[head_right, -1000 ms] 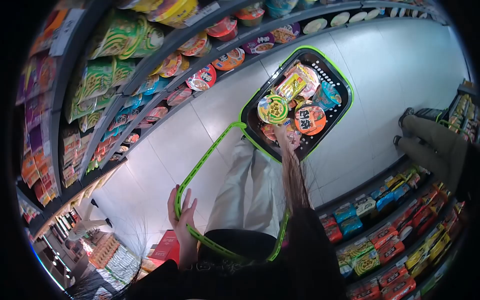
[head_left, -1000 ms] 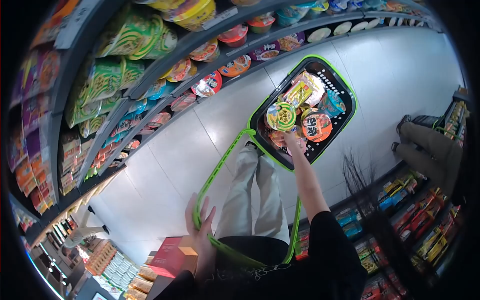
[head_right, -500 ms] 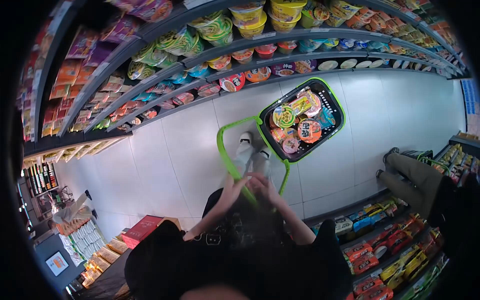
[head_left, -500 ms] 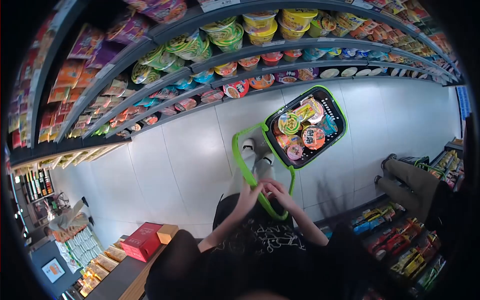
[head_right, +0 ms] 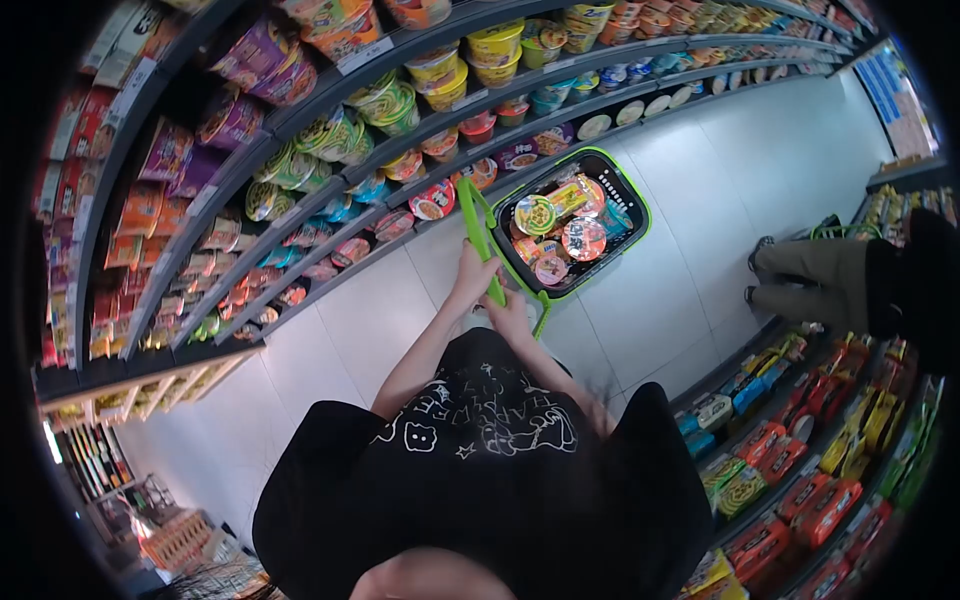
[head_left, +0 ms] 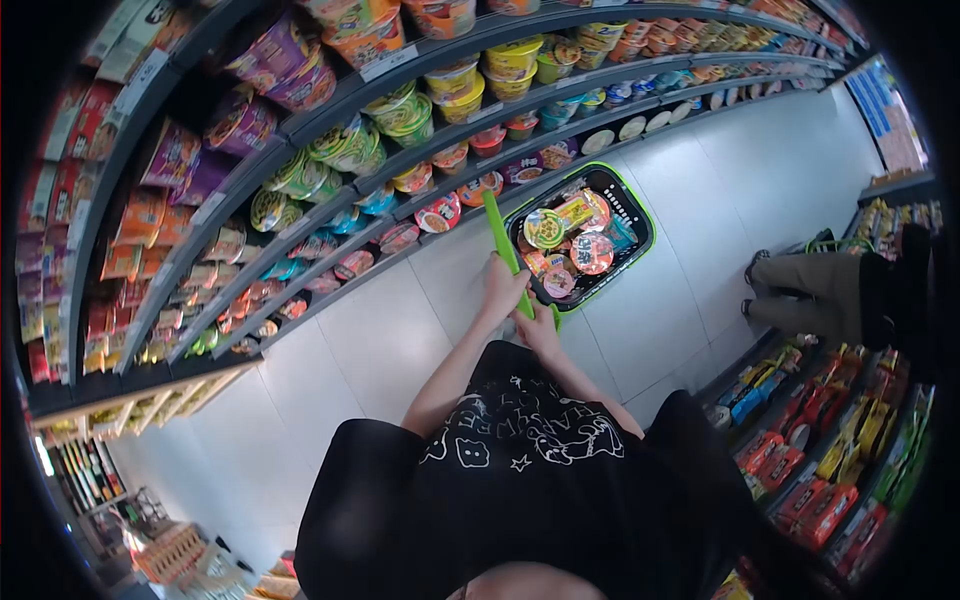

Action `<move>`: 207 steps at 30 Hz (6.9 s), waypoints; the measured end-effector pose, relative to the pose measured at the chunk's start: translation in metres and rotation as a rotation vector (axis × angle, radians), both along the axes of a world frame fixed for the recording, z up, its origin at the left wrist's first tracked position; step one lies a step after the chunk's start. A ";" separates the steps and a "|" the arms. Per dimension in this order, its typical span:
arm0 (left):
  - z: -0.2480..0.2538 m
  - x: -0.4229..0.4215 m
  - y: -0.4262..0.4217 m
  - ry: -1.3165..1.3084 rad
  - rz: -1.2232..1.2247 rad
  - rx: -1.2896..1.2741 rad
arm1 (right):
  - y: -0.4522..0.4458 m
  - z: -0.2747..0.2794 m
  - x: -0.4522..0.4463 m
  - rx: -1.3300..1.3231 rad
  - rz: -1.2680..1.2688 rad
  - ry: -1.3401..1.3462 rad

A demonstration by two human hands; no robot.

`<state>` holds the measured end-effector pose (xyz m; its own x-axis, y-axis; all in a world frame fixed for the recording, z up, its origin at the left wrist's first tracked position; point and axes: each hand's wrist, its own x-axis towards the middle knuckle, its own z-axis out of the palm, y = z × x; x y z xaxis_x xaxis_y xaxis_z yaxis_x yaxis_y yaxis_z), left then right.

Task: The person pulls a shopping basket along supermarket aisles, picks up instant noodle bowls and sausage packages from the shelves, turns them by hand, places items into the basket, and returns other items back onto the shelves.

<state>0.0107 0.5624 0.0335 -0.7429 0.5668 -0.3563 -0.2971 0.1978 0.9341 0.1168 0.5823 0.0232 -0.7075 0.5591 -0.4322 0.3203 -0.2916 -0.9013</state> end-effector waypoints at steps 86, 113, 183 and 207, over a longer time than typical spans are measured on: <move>-0.065 -0.012 0.534 -0.397 -0.514 -0.112 | 0.560 -0.043 0.034 0.647 0.181 -0.235; -0.079 -0.009 0.423 -0.205 0.343 -0.138 | 0.742 -0.276 0.036 0.141 0.552 -0.898; 0.068 -0.046 0.458 0.306 0.432 0.300 | 0.671 0.379 -0.201 0.183 0.405 1.188; 0.180 -0.031 0.525 0.406 0.478 0.602 | 0.649 0.186 -0.116 -0.196 0.515 0.709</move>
<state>-0.0203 1.0878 0.2139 -0.9539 0.1684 0.2484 0.1571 -0.4251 0.8914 0.0009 1.2311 0.2088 -0.9872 0.0604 0.1475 -0.1590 -0.4350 -0.8863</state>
